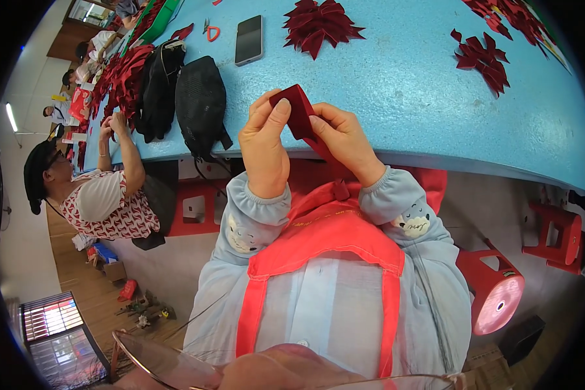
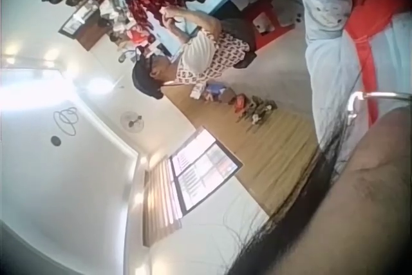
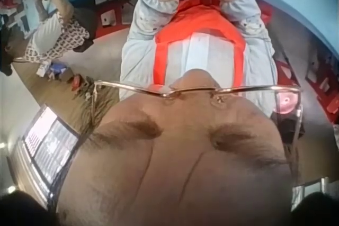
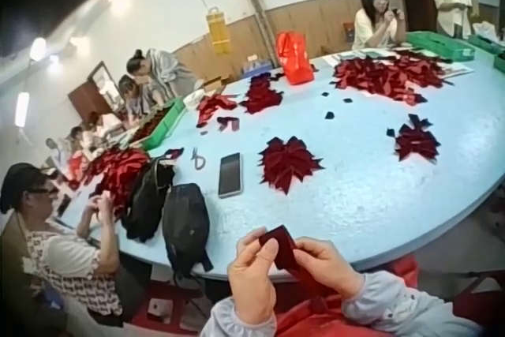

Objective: Making decorative ribbon bows by folding and tying red fabric pieces.

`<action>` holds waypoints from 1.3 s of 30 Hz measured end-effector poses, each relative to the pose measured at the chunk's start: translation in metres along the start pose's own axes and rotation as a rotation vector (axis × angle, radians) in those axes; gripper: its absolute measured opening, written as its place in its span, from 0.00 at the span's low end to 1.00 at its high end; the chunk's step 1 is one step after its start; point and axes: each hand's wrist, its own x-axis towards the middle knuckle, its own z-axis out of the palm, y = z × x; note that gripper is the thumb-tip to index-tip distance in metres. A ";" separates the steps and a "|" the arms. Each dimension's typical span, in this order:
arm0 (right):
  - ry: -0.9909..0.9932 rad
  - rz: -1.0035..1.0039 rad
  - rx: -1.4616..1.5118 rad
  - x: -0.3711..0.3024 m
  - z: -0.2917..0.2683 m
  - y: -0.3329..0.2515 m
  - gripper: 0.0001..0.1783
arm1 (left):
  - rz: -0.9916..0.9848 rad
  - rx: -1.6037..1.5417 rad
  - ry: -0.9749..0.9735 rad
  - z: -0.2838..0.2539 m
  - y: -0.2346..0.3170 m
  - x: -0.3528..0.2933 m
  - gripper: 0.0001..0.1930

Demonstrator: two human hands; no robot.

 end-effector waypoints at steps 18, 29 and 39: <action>0.013 -0.019 0.016 -0.002 0.003 -0.005 0.12 | -0.185 -0.102 -0.133 -0.002 -0.008 -0.002 0.09; 0.056 -0.059 -0.019 0.008 0.002 -0.014 0.10 | 0.086 -0.091 -0.072 -0.019 -0.013 0.005 0.09; -0.026 -0.054 -0.195 0.016 0.002 -0.024 0.09 | -0.212 -0.012 -0.301 -0.015 0.005 0.031 0.09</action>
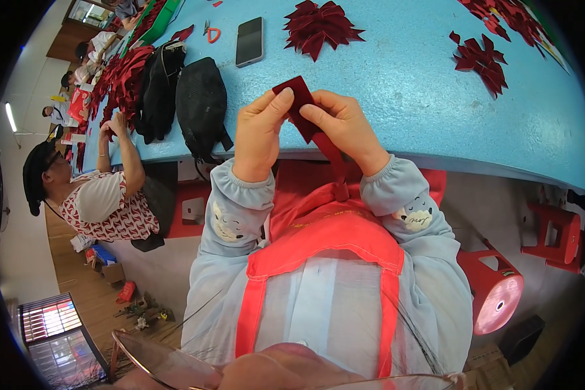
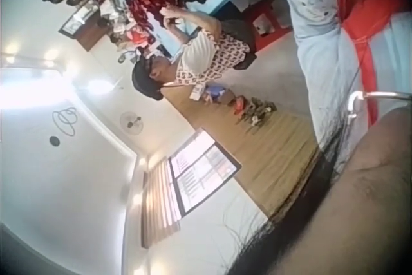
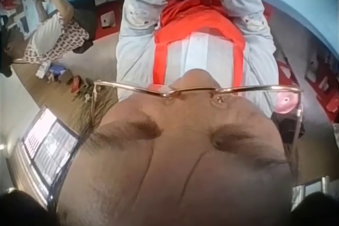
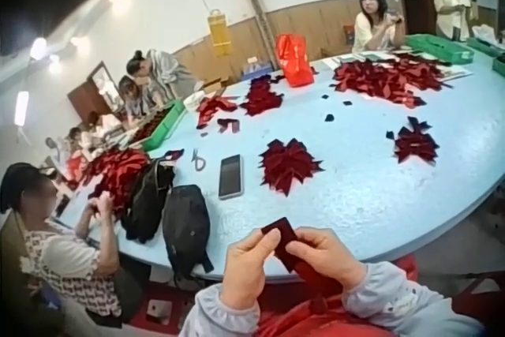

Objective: Making decorative ribbon bows by folding and tying red fabric pieces.

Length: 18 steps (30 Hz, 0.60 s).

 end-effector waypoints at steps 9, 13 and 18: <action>-0.073 0.103 0.158 -0.008 -0.006 0.035 0.10 | 0.050 -0.040 0.059 -0.004 0.018 0.004 0.08; -0.094 0.165 0.090 -0.006 -0.004 0.037 0.10 | 0.041 -0.083 0.086 -0.005 0.021 0.001 0.08; -0.002 0.090 0.115 -0.009 -0.003 0.033 0.07 | 0.059 -0.064 0.051 -0.003 0.034 -0.010 0.08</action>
